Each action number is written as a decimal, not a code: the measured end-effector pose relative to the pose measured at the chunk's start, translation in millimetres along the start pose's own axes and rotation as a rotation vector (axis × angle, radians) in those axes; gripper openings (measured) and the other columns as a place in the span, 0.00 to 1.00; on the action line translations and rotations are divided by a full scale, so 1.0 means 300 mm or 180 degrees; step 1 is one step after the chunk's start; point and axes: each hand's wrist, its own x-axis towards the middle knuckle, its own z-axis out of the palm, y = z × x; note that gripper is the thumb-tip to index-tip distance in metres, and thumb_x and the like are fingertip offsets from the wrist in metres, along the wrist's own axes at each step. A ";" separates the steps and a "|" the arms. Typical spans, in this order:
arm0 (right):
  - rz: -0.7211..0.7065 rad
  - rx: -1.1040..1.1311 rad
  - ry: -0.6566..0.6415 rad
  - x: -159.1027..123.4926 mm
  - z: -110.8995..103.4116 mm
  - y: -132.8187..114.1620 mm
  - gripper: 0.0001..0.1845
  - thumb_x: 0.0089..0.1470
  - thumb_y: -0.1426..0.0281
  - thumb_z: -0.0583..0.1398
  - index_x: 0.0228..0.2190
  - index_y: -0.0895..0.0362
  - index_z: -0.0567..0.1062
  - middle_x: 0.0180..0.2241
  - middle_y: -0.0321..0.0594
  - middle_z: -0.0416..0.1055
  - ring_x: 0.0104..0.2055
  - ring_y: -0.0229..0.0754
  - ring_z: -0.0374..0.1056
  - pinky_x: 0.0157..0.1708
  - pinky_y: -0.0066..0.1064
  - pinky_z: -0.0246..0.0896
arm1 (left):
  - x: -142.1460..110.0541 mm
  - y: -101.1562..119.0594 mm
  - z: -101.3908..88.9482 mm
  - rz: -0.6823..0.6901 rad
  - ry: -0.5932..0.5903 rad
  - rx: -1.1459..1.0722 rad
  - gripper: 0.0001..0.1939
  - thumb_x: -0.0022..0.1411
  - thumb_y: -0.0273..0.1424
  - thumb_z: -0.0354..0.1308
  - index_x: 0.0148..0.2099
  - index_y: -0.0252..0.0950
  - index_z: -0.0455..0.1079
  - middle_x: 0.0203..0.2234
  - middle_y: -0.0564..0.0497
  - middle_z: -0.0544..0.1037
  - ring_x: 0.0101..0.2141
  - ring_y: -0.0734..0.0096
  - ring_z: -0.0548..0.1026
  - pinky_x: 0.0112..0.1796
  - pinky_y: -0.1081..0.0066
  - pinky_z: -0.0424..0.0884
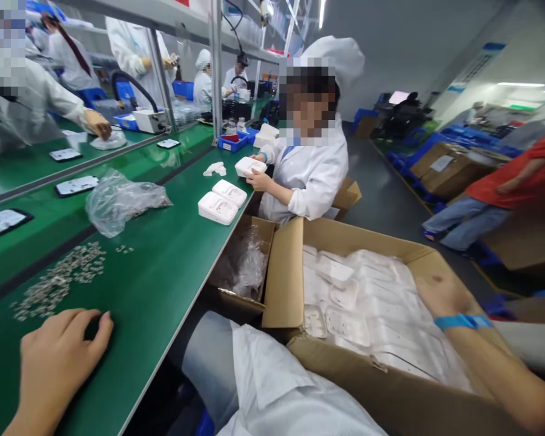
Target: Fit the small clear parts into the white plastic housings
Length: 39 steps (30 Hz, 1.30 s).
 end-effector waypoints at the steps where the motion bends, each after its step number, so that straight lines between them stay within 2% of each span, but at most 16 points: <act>1: -0.0091 0.0199 -0.0164 0.002 0.050 -0.052 0.14 0.62 0.56 0.59 0.34 0.52 0.76 0.32 0.52 0.74 0.36 0.52 0.71 0.35 0.46 0.67 | 0.000 0.003 -0.012 0.0028 0.0098 0.0092 0.14 0.60 0.46 0.47 0.34 0.50 0.72 0.33 0.57 0.80 0.45 0.48 0.75 0.41 0.51 0.69; 4: -0.0844 0.1171 -0.1031 0.000 0.253 -0.359 0.14 0.60 0.60 0.57 0.34 0.57 0.76 0.33 0.59 0.75 0.34 0.55 0.72 0.34 0.46 0.66 | 0.011 0.021 -0.036 0.0083 -0.0043 0.0244 0.14 0.63 0.44 0.48 0.33 0.43 0.69 0.34 0.49 0.80 0.39 0.54 0.76 0.39 0.57 0.68; 7: -0.1778 0.1724 -0.1762 -0.079 0.437 -0.805 0.11 0.56 0.62 0.59 0.35 0.54 0.77 0.34 0.45 0.77 0.35 0.47 0.72 0.40 0.37 0.67 | 0.018 0.036 -0.043 0.0097 -0.0383 0.0380 0.15 0.65 0.42 0.48 0.33 0.40 0.69 0.34 0.45 0.79 0.40 0.55 0.76 0.38 0.60 0.65; 9: -0.2666 0.1860 -0.2135 -0.179 0.512 -1.084 0.10 0.57 0.65 0.57 0.35 0.55 0.76 0.35 0.44 0.77 0.36 0.46 0.70 0.41 0.36 0.66 | 0.012 0.043 -0.048 0.0027 -0.0489 0.0403 0.14 0.66 0.41 0.47 0.35 0.39 0.69 0.35 0.45 0.78 0.41 0.55 0.75 0.39 0.61 0.64; 11: -0.3186 0.1896 -0.2055 -0.289 0.552 -1.295 0.12 0.58 0.67 0.55 0.38 0.58 0.76 0.40 0.48 0.75 0.44 0.49 0.69 0.48 0.39 0.63 | -0.001 0.048 -0.055 -0.0047 -0.0566 0.0369 0.13 0.66 0.40 0.47 0.37 0.39 0.69 0.37 0.45 0.78 0.42 0.56 0.75 0.40 0.61 0.63; 13: -0.3067 0.1796 -0.1696 -0.385 0.572 -1.424 0.17 0.59 0.65 0.54 0.45 0.62 0.74 0.48 0.58 0.71 0.51 0.56 0.63 0.52 0.46 0.58 | -0.014 0.052 -0.062 -0.0098 -0.0646 0.0315 0.12 0.67 0.39 0.48 0.39 0.39 0.69 0.39 0.45 0.78 0.43 0.57 0.75 0.41 0.61 0.63; 16: -0.2359 0.1294 -0.1162 -0.478 0.588 -1.494 0.29 0.61 0.58 0.54 0.54 0.68 0.67 0.57 0.70 0.60 0.54 0.67 0.58 0.51 0.55 0.53 | -0.025 0.054 -0.067 -0.0161 -0.0692 0.0240 0.10 0.67 0.37 0.50 0.40 0.40 0.69 0.39 0.45 0.78 0.43 0.58 0.75 0.42 0.61 0.63; 19: -0.2229 0.1036 -0.1175 -0.527 0.569 -1.487 0.34 0.63 0.55 0.53 0.59 0.70 0.62 0.57 0.74 0.57 0.51 0.70 0.60 0.48 0.59 0.52 | -0.026 0.051 -0.062 -0.0179 -0.0698 0.0158 0.09 0.67 0.36 0.50 0.40 0.39 0.69 0.39 0.45 0.78 0.43 0.59 0.74 0.42 0.61 0.63; 22: -0.2631 0.1081 -0.1381 -0.586 0.479 -1.468 0.34 0.64 0.54 0.51 0.59 0.68 0.61 0.56 0.72 0.59 0.49 0.68 0.63 0.47 0.57 0.55 | -0.027 0.052 -0.054 -0.0125 -0.0687 0.0127 0.09 0.68 0.35 0.49 0.41 0.38 0.69 0.39 0.45 0.77 0.42 0.59 0.74 0.42 0.61 0.63; 26: -0.3676 0.1450 -0.1798 -0.728 0.284 -1.470 0.29 0.65 0.54 0.52 0.55 0.65 0.66 0.54 0.65 0.63 0.48 0.61 0.66 0.46 0.47 0.61 | -0.042 0.069 -0.051 -0.0106 -0.0527 0.0115 0.13 0.71 0.33 0.45 0.47 0.38 0.70 0.40 0.44 0.77 0.42 0.60 0.74 0.42 0.62 0.63; 28: -0.4034 0.1783 -0.2050 -0.794 0.203 -1.500 0.26 0.65 0.55 0.54 0.54 0.63 0.67 0.52 0.60 0.65 0.47 0.56 0.67 0.44 0.42 0.63 | -0.052 0.083 -0.054 -0.0222 -0.0428 0.0019 0.13 0.72 0.36 0.46 0.46 0.38 0.70 0.39 0.45 0.77 0.40 0.62 0.74 0.41 0.63 0.63; 30: -0.4243 0.2161 -0.2289 -0.827 0.169 -1.564 0.20 0.66 0.59 0.54 0.51 0.59 0.69 0.50 0.54 0.68 0.46 0.52 0.68 0.43 0.38 0.63 | -0.060 0.096 -0.058 -0.0424 -0.0371 -0.0115 0.13 0.70 0.39 0.49 0.41 0.38 0.69 0.34 0.47 0.77 0.37 0.63 0.73 0.39 0.64 0.62; 32: -0.4304 0.2435 -0.2387 -0.817 0.198 -1.662 0.14 0.68 0.64 0.51 0.46 0.56 0.72 0.45 0.48 0.71 0.45 0.48 0.68 0.43 0.35 0.62 | -0.064 0.103 -0.061 -0.0683 -0.0366 -0.0224 0.15 0.68 0.43 0.52 0.35 0.38 0.67 0.29 0.50 0.74 0.33 0.65 0.72 0.35 0.65 0.61; 35: -0.4214 0.2320 -0.2495 -0.751 0.334 -1.832 0.14 0.67 0.70 0.50 0.39 0.57 0.75 0.39 0.47 0.75 0.42 0.46 0.69 0.42 0.34 0.61 | -0.063 0.102 -0.064 -0.0904 -0.0277 -0.0258 0.17 0.67 0.46 0.53 0.34 0.38 0.66 0.28 0.51 0.72 0.31 0.65 0.70 0.33 0.66 0.61; 37: -0.4491 0.2100 -0.2906 -0.708 0.440 -1.917 0.09 0.62 0.73 0.57 0.32 0.58 0.76 0.33 0.45 0.76 0.36 0.44 0.69 0.38 0.32 0.60 | -0.062 0.098 -0.064 -0.0626 -0.0102 -0.0215 0.16 0.67 0.46 0.53 0.38 0.37 0.69 0.32 0.48 0.74 0.35 0.63 0.70 0.37 0.65 0.63; 39: -0.4727 0.2041 -0.3104 -0.688 0.527 -1.955 0.04 0.54 0.74 0.64 0.27 0.57 0.76 0.30 0.41 0.75 0.32 0.42 0.69 0.35 0.30 0.60 | -0.064 0.095 -0.063 -0.0060 0.0020 -0.0174 0.17 0.68 0.43 0.52 0.46 0.37 0.72 0.41 0.44 0.76 0.42 0.60 0.69 0.44 0.62 0.65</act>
